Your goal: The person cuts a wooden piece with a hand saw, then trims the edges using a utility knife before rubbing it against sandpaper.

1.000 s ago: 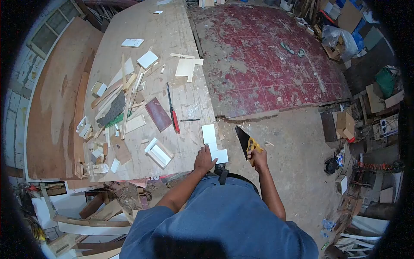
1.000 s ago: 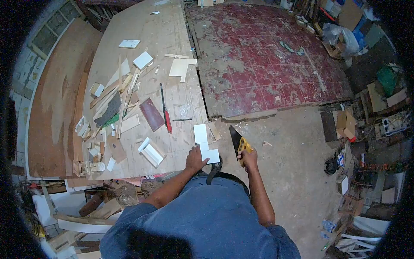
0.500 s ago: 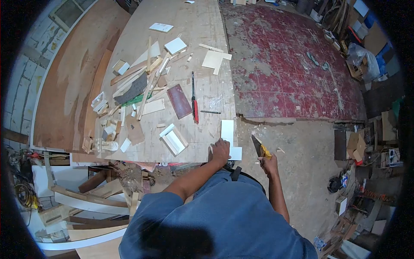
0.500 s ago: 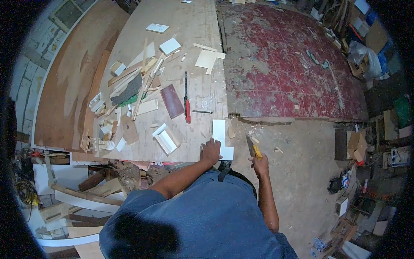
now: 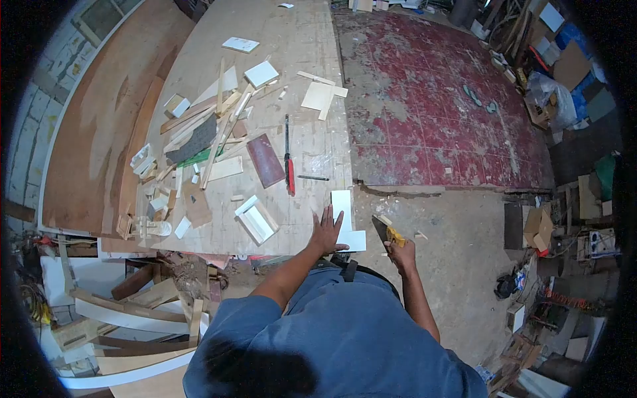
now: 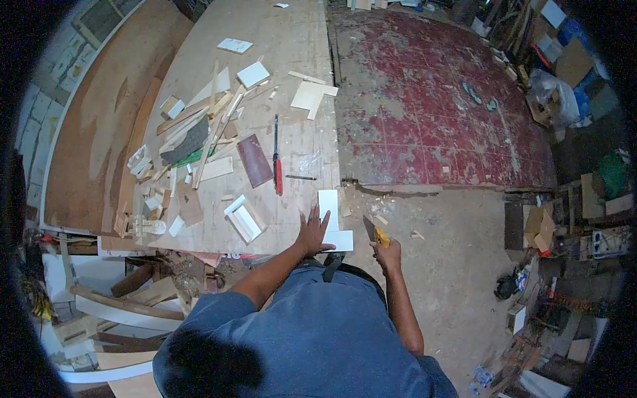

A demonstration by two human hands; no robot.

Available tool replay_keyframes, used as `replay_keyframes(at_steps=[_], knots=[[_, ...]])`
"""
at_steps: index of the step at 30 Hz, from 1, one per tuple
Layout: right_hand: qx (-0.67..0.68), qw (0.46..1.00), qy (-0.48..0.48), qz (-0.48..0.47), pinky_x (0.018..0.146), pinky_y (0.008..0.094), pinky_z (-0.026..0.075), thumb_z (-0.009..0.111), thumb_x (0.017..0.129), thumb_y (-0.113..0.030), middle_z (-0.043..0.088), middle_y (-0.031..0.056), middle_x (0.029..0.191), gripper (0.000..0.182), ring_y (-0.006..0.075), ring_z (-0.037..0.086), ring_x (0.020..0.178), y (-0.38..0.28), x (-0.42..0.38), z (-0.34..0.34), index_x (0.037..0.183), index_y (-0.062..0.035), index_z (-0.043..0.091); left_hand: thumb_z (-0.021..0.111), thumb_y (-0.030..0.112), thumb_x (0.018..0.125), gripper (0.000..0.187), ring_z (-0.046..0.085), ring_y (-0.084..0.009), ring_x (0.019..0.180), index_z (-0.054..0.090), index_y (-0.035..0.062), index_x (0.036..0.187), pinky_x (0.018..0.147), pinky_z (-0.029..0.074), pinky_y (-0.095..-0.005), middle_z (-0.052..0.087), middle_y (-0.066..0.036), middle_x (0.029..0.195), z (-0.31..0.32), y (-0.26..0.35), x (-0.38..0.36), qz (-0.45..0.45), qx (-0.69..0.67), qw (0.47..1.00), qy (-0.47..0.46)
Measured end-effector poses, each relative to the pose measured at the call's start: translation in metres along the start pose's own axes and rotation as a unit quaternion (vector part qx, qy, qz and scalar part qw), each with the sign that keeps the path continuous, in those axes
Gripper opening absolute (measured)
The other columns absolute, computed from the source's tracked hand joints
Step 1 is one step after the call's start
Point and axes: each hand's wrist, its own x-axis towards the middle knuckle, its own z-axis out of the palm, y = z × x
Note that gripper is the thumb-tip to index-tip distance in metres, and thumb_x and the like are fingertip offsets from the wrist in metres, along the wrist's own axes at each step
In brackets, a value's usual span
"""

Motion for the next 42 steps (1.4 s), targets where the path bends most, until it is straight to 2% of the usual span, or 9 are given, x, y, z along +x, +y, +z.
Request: replay_keyframes(at_steps=[7, 10, 14, 17, 20, 22, 25, 38, 42], knots=[[0.035, 0.997, 0.014, -0.063, 0.046, 0.0252, 0.042, 0.074, 0.083, -0.017, 0.058, 0.0010, 0.066, 0.021, 0.0091, 0.053, 0.052, -0.019, -0.004, 0.015, 0.089, -0.0022, 0.060, 0.056, 0.083, 0.067, 0.133, 0.006, -0.0465, 0.146, 0.006, -0.0048, 0.152, 0.109, 0.016, -0.0703, 0.002, -0.032, 0.158, 0.005, 0.017, 0.011, -0.016, -0.005, 1.000, -0.014], [-0.095, 0.982, 0.046, -0.155, 0.047, 0.0260, 0.044, 0.069, 0.088, -0.017, 0.063, 0.0046, 0.072, 0.017, 0.0096, 0.055, 0.054, -0.016, 0.001, 0.023, 0.093, -0.0020, 0.061, 0.059, 0.082, 0.066, 0.134, 0.006, -0.0458, 0.147, 0.005, -0.0067, 0.152, 0.110, 0.015, -0.0693, 0.003, -0.028, 0.159, 0.000, 0.023, 0.014, -0.020, -0.025, 0.999, -0.024], [0.020, 0.959, 0.023, -0.282, 0.048, 0.0273, 0.046, 0.059, 0.093, -0.015, 0.067, 0.0063, 0.075, 0.015, 0.0109, 0.056, 0.053, -0.036, -0.011, 0.039, 0.095, -0.0003, 0.062, 0.063, 0.078, 0.068, 0.132, 0.006, -0.0449, 0.147, 0.006, -0.0059, 0.152, 0.111, 0.015, -0.0679, 0.003, -0.025, 0.160, -0.020, 0.037, 0.017, -0.044, -0.015, 0.997, -0.068], [0.029, 0.982, -0.011, -0.187, 0.050, 0.0281, 0.047, 0.059, 0.093, -0.017, 0.066, 0.0059, 0.072, 0.017, 0.0114, 0.058, 0.055, -0.057, -0.025, 0.056, 0.095, -0.0006, 0.063, 0.069, 0.066, 0.073, 0.123, 0.011, -0.0454, 0.146, 0.007, -0.0052, 0.152, 0.112, 0.017, -0.0652, 0.006, -0.025, 0.160, -0.013, 0.037, 0.023, -0.053, -0.025, 0.996, -0.073], [-0.014, 0.974, 0.006, -0.224, 0.050, 0.0284, 0.044, 0.063, 0.092, -0.020, 0.060, 0.0038, 0.066, 0.019, 0.0105, 0.055, 0.054, -0.039, -0.018, 0.072, 0.088, -0.0011, 0.062, 0.071, 0.053, 0.076, 0.113, 0.017, -0.0456, 0.144, 0.011, -0.0036, 0.152, 0.112, 0.020, -0.0631, 0.010, -0.024, 0.160, 0.014, 0.025, 0.034, -0.055, -0.009, 0.998, -0.018], [-0.014, 0.972, 0.006, -0.234, 0.050, 0.0286, 0.044, 0.064, 0.091, -0.020, 0.059, 0.0035, 0.065, 0.019, 0.0105, 0.054, 0.053, -0.042, -0.024, 0.074, 0.087, -0.0010, 0.061, 0.072, 0.046, 0.076, 0.107, 0.023, -0.0453, 0.143, 0.015, -0.0025, 0.152, 0.112, 0.023, -0.0624, 0.013, -0.022, 0.159, -0.007, 0.018, 0.037, -0.018, 0.004, 0.994, -0.104], [-0.029, 0.978, 0.000, -0.209, 0.052, 0.0293, 0.044, 0.065, 0.091, -0.019, 0.057, 0.0031, 0.064, 0.020, 0.0111, 0.054, 0.055, -0.047, -0.030, 0.075, 0.087, -0.0007, 0.060, 0.073, 0.050, 0.074, 0.108, 0.024, -0.0435, 0.143, 0.019, -0.0012, 0.152, 0.111, 0.024, -0.0625, 0.014, -0.020, 0.160, -0.034, 0.012, 0.031, 0.016, 0.025, 0.999, -0.040], [0.012, 0.974, 0.012, -0.225, 0.048, 0.0285, 0.043, 0.064, 0.093, -0.020, 0.057, 0.0031, 0.065, 0.019, 0.0094, 0.054, 0.053, -0.033, -0.037, 0.071, 0.093, -0.0017, 0.059, 0.068, 0.071, 0.069, 0.122, 0.017, -0.0391, 0.147, 0.014, 0.0028, 0.154, 0.111, 0.018, -0.0663, 0.011, -0.012, 0.162, -0.049, 0.014, 0.049, 0.021, 0.051, 0.997, -0.053], [-0.005, 0.978, -0.001, -0.207, 0.053, 0.0339, 0.044, 0.067, 0.092, -0.024, 0.057, 0.0099, 0.065, 0.027, 0.0161, 0.054, 0.056, -0.044, -0.053, 0.072, 0.085, -0.0007, 0.055, 0.074, 0.062, 0.069, 0.121, 0.017, -0.0412, 0.146, 0.013, 0.0019, 0.154, 0.111, 0.017, -0.0681, 0.007, -0.014, 0.163, -0.049, 0.014, 0.050, 0.023, 0.042, 0.996, -0.073]])
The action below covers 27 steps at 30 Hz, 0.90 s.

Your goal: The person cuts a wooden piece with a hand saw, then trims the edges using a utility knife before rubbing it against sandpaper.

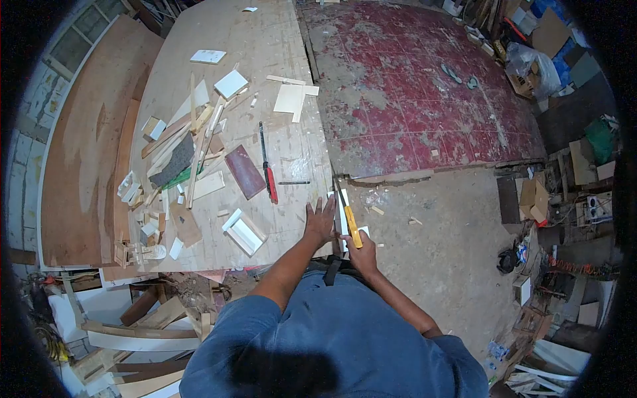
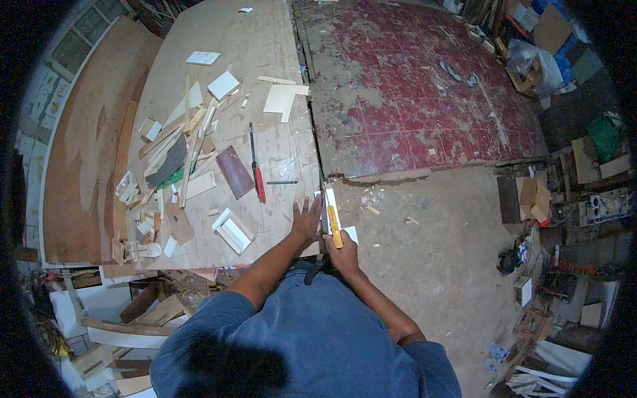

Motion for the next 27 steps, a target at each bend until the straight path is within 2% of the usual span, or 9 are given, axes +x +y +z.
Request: replay_keyframes(at_steps=[1, 2, 6, 8, 13, 15, 22, 24, 27], knots=[[-0.014, 1.000, -0.005, 0.008, 0.057, 0.0377, 0.046, 0.069, 0.090, -0.027, 0.058, 0.0164, 0.066, 0.032, 0.0219, 0.056, 0.059, -0.004, -0.002, 0.000, 0.083, 0.0003, 0.053, 0.075, 0.062, 0.069, 0.122, 0.017, -0.0409, 0.146, 0.011, 0.0023, 0.154, 0.111, 0.017, -0.0684, 0.006, -0.013, 0.163, 0.003, -0.001, 0.002, -0.010, 0.011, 1.000, -0.001], [-0.041, 0.999, 0.015, -0.025, 0.057, 0.0378, 0.046, 0.069, 0.090, -0.028, 0.058, 0.0170, 0.066, 0.033, 0.0219, 0.055, 0.059, -0.002, -0.004, 0.004, 0.083, 0.0001, 0.053, 0.075, 0.062, 0.068, 0.123, 0.016, -0.0406, 0.147, 0.010, 0.0027, 0.154, 0.111, 0.017, -0.0687, 0.004, -0.013, 0.163, 0.006, -0.002, 0.004, -0.019, 0.021, 1.000, -0.002], [-0.041, 0.999, 0.022, -0.009, 0.056, 0.0379, 0.046, 0.069, 0.090, -0.029, 0.057, 0.0174, 0.065, 0.034, 0.0224, 0.055, 0.058, 0.000, -0.013, 0.010, 0.082, 0.0002, 0.053, 0.076, 0.061, 0.067, 0.126, 0.015, -0.0402, 0.147, 0.006, 0.0037, 0.155, 0.110, 0.017, -0.0695, 0.003, -0.012, 0.163, 0.010, -0.006, 0.010, -0.012, 0.001, 1.000, -0.014], [-0.005, 1.000, 0.031, -0.002, 0.056, 0.0383, 0.045, 0.069, 0.090, -0.029, 0.056, 0.0177, 0.064, 0.035, 0.0223, 0.054, 0.057, -0.004, -0.018, 0.010, 0.082, 0.0004, 0.052, 0.069, 0.069, 0.069, 0.126, 0.014, -0.0397, 0.147, 0.007, 0.0004, 0.154, 0.112, 0.017, -0.0671, 0.005, -0.012, 0.163, -0.006, -0.006, 0.006, 0.003, 0.023, 0.999, -0.043], [-0.029, 0.998, 0.055, -0.008, 0.055, 0.0383, 0.045, 0.070, 0.089, -0.028, 0.056, 0.0170, 0.063, 0.035, 0.0218, 0.051, 0.056, 0.008, -0.030, 0.021, 0.080, 0.0000, 0.051, 0.070, 0.070, 0.068, 0.127, 0.013, -0.0409, 0.147, 0.007, 0.0011, 0.154, 0.111, 0.018, -0.0675, 0.004, -0.012, 0.163, 0.003, -0.010, 0.010, 0.014, 0.030, 0.999, -0.026], [-0.019, 0.997, 0.060, -0.034, 0.055, 0.0390, 0.045, 0.070, 0.089, -0.026, 0.057, 0.0174, 0.064, 0.034, 0.0247, 0.054, 0.056, 0.006, -0.036, 0.025, 0.080, 0.0001, 0.051, 0.071, 0.071, 0.066, 0.128, 0.012, -0.0413, 0.147, 0.010, 0.0012, 0.154, 0.111, 0.018, -0.0683, 0.004, -0.013, 0.163, 0.007, -0.011, 0.014, 0.004, 0.026, 0.999, -0.043], [-0.065, 0.995, 0.069, -0.026, 0.059, 0.0392, 0.049, 0.069, 0.089, -0.023, 0.063, 0.0206, 0.072, 0.028, 0.0303, 0.065, 0.065, 0.006, -0.059, 0.035, 0.085, 0.0012, 0.055, 0.074, 0.069, 0.063, 0.126, 0.011, -0.0424, 0.147, 0.016, 0.0026, 0.154, 0.111, 0.018, -0.0691, 0.004, -0.013, 0.163, 0.017, -0.013, 0.017, 0.011, 0.011, 0.999, -0.031], [-0.035, 0.995, 0.088, -0.036, 0.058, 0.0381, 0.044, 0.067, 0.090, -0.022, 0.053, 0.0141, 0.067, 0.027, 0.0215, 0.051, 0.060, 0.009, -0.064, 0.037, 0.082, -0.0012, 0.052, 0.076, 0.064, 0.065, 0.121, 0.012, -0.0428, 0.147, 0.021, 0.0026, 0.153, 0.110, 0.019, -0.0688, 0.005, -0.013, 0.163, 0.017, -0.013, 0.018, 0.002, 0.010, 0.999, -0.037], [-0.012, 0.994, 0.101, -0.042, 0.056, 0.0385, 0.043, 0.067, 0.089, -0.022, 0.052, 0.0144, 0.065, 0.028, 0.0225, 0.051, 0.058, 0.021, -0.067, 0.039, 0.079, -0.0014, 0.050, 0.078, 0.058, 0.068, 0.112, 0.014, -0.0425, 0.147, 0.027, 0.0022, 0.151, 0.110, 0.020, -0.0686, 0.008, -0.013, 0.163, 0.019, -0.014, 0.023, 0.005, 0.045, 0.998, -0.052]])
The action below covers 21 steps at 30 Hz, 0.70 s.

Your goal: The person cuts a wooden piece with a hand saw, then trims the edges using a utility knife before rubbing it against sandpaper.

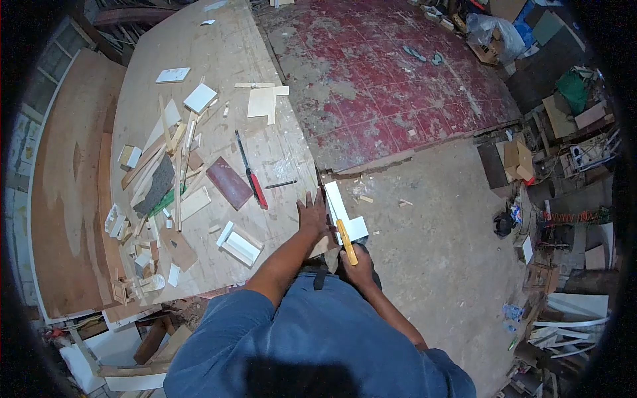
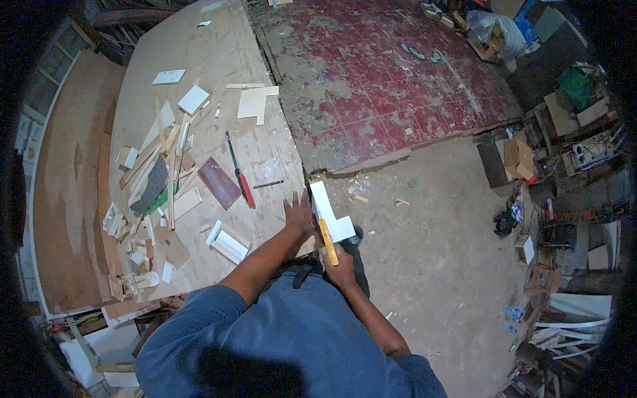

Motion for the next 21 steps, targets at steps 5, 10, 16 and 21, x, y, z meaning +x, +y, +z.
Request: replay_keyframes(at_steps=[5, 10, 16, 21], knots=[[0.004, 1.000, 0.010, -0.015, 0.053, 0.0379, 0.042, 0.067, 0.088, -0.019, 0.050, 0.0138, 0.062, 0.027, 0.0204, 0.049, 0.055, 0.006, -0.003, 0.000, 0.077, -0.0015, 0.050, 0.077, 0.052, 0.072, 0.104, 0.017, -0.0427, 0.146, 0.030, 0.0007, 0.149, 0.110, 0.021, -0.0684, 0.008, -0.013, 0.162, 0.024, 0.001, 0.019, -0.018, 0.011, 0.999, 0.030], [0.033, 0.999, 0.031, -0.022, 0.052, 0.0368, 0.042, 0.068, 0.087, -0.016, 0.049, 0.0132, 0.060, 0.026, 0.0185, 0.048, 0.053, 0.005, 0.001, 0.002, 0.076, -0.0015, 0.049, 0.073, 0.049, 0.076, 0.099, 0.017, -0.0430, 0.146, 0.029, -0.0007, 0.149, 0.110, 0.023, -0.0669, 0.006, -0.014, 0.163, 0.005, 0.003, 0.014, -0.013, -0.006, 0.999, 0.030], [0.025, 0.999, 0.045, -0.015, 0.051, 0.0361, 0.042, 0.066, 0.087, -0.014, 0.049, 0.0134, 0.060, 0.025, 0.0165, 0.049, 0.053, 0.013, -0.001, 0.007, 0.075, -0.0012, 0.049, 0.077, 0.057, 0.069, 0.114, 0.014, -0.0415, 0.147, 0.023, 0.0005, 0.151, 0.112, 0.023, -0.0641, 0.001, -0.015, 0.163, 0.007, -0.003, 0.024, -0.003, 0.018, 0.999, -0.027], [0.040, 0.998, 0.048, -0.026, 0.052, 0.0363, 0.042, 0.067, 0.087, -0.014, 0.050, 0.0142, 0.061, 0.023, 0.0168, 0.048, 0.053, 0.006, 0.005, -0.001, 0.078, 0.0000, 0.051, 0.080, 0.058, 0.065, 0.121, 0.013, -0.0391, 0.148, 0.019, 0.0000, 0.152, 0.112, 0.023, -0.0645, -0.002, -0.014, 0.163, -0.007, 0.000, 0.015, -0.008, -0.016, 0.999, -0.052]])
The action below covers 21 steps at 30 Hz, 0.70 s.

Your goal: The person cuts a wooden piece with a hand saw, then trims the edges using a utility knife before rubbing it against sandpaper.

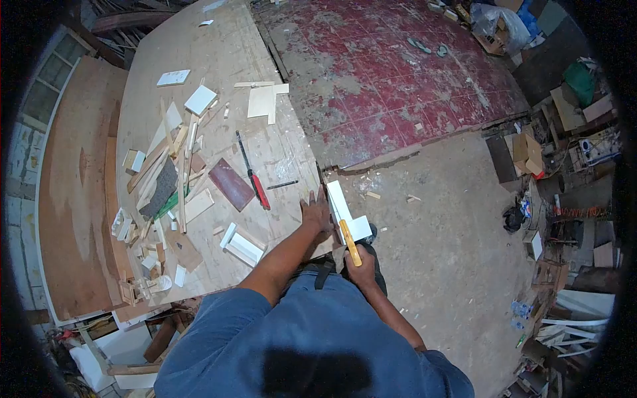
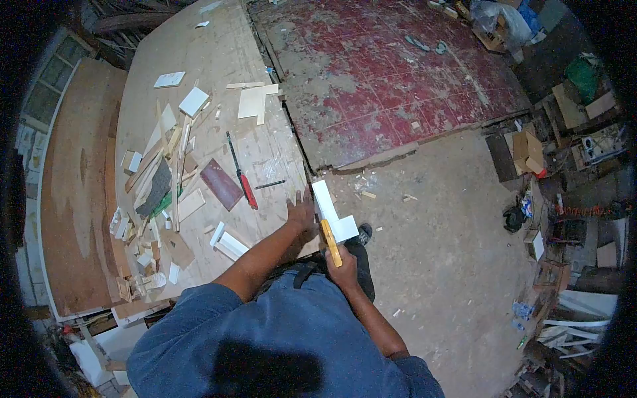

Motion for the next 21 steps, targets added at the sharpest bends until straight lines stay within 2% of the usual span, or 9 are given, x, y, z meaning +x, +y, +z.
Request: replay_keyframes(at_steps=[4, 7, 10, 12, 13, 15, 16, 18, 21], knots=[[-0.011, 1.000, -0.014, 0.025, 0.053, 0.0374, 0.043, 0.067, 0.087, -0.014, 0.052, 0.0156, 0.061, 0.023, 0.0190, 0.051, 0.054, -0.003, 0.007, 0.001, 0.078, 0.0001, 0.052, 0.080, 0.057, 0.066, 0.120, 0.014, -0.0392, 0.148, 0.020, -0.0002, 0.152, 0.110, 0.025, -0.0661, -0.002, -0.014, 0.163, -0.009, 0.001, -0.002, -0.006, -0.005, 1.000, -0.005], [-0.039, 0.999, -0.008, 0.010, 0.054, 0.0387, 0.044, 0.067, 0.087, -0.015, 0.054, 0.0179, 0.063, 0.023, 0.0229, 0.056, 0.055, -0.008, 0.005, 0.005, 0.078, 0.0004, 0.053, 0.077, 0.048, 0.073, 0.107, 0.014, -0.0393, 0.148, 0.023, 0.0000, 0.151, 0.109, 0.026, -0.0670, -0.002, -0.014, 0.163, -0.009, 0.003, -0.005, -0.004, -0.035, 0.999, -0.037], [-0.057, 0.998, -0.032, 0.008, 0.054, 0.0397, 0.045, 0.066, 0.088, -0.015, 0.056, 0.0200, 0.065, 0.022, 0.0264, 0.059, 0.057, -0.022, 0.004, 0.004, 0.078, 0.0006, 0.053, 0.071, 0.036, 0.079, 0.092, 0.015, -0.0396, 0.147, 0.025, 0.0017, 0.151, 0.109, 0.027, -0.0664, -0.002, -0.014, 0.163, 0.011, -0.003, 0.007, -0.015, -0.008, 0.999, 0.029], [-0.059, 0.996, -0.055, 0.030, 0.058, 0.0420, 0.050, 0.066, 0.088, -0.018, 0.060, 0.0225, 0.069, 0.021, 0.0385, 0.067, 0.067, -0.024, 0.006, 0.004, 0.084, -0.0001, 0.055, 0.066, 0.027, 0.082, 0.085, 0.015, -0.0400, 0.147, 0.025, 0.0000, 0.151, 0.110, 0.027, -0.0653, -0.002, -0.015, 0.163, 0.010, -0.003, 0.010, 0.004, -0.010, 1.000, -0.012], [-0.060, 0.996, -0.056, 0.031, 0.058, 0.0420, 0.050, 0.066, 0.088, -0.018, 0.060, 0.0225, 0.069, 0.021, 0.0385, 0.067, 0.067, -0.025, 0.008, 0.005, 0.084, -0.0001, 0.055, 0.066, 0.027, 0.082, 0.085, 0.015, -0.0400, 0.147, 0.025, 0.0000, 0.151, 0.110, 0.027, -0.0653, -0.002, -0.015, 0.163, 0.011, -0.003, 0.010, 0.004, -0.012, 1.000, -0.013], [-0.043, 0.999, -0.017, 0.029, 0.054, 0.0401, 0.045, 0.066, 0.087, -0.015, 0.054, 0.0201, 0.064, 0.023, 0.0273, 0.058, 0.055, -0.026, 0.009, 0.007, 0.077, 0.0006, 0.052, 0.071, 0.038, 0.080, 0.093, 0.015, -0.0404, 0.147, 0.025, -0.0020, 0.150, 0.109, 0.028, -0.0648, 0.000, -0.015, 0.163, 0.015, -0.003, 0.011, -0.002, -0.020, 1.000, 0.023], [-0.044, 0.998, -0.017, 0.032, 0.054, 0.0401, 0.045, 0.066, 0.087, -0.015, 0.054, 0.0201, 0.064, 0.023, 0.0273, 0.058, 0.055, -0.029, 0.007, 0.003, 0.077, 0.0006, 0.052, 0.071, 0.038, 0.080, 0.093, 0.015, -0.0404, 0.147, 0.025, -0.0020, 0.150, 0.109, 0.028, -0.0648, 0.000, -0.015, 0.163, 0.003, 0.000, 0.002, -0.001, -0.020, 1.000, 0.020], [-0.036, 0.997, -0.017, 0.062, 0.054, 0.0403, 0.044, 0.066, 0.087, -0.015, 0.054, 0.0196, 0.063, 0.023, 0.0273, 0.056, 0.054, -0.036, 0.008, -0.004, 0.077, 0.0006, 0.052, 0.076, 0.053, 0.073, 0.109, 0.014, -0.0396, 0.148, 0.023, -0.0031, 0.150, 0.109, 0.029, -0.0644, 0.001, -0.015, 0.163, -0.024, 0.004, -0.012, -0.003, -0.026, 0.999, -0.026], [-0.044, 0.998, -0.015, 0.050, 0.054, 0.0399, 0.044, 0.067, 0.087, -0.015, 0.054, 0.0189, 0.063, 0.024, 0.0262, 0.055, 0.054, -0.035, 0.012, -0.004, 0.076, 0.0007, 0.052, 0.077, 0.065, 0.065, 0.124, 0.013, -0.0392, 0.148, 0.020, -0.0024, 0.151, 0.108, 0.030, -0.0634, 0.002, -0.015, 0.163, -0.009, 0.001, 0.002, -0.005, -0.007, 1.000, -0.025]])
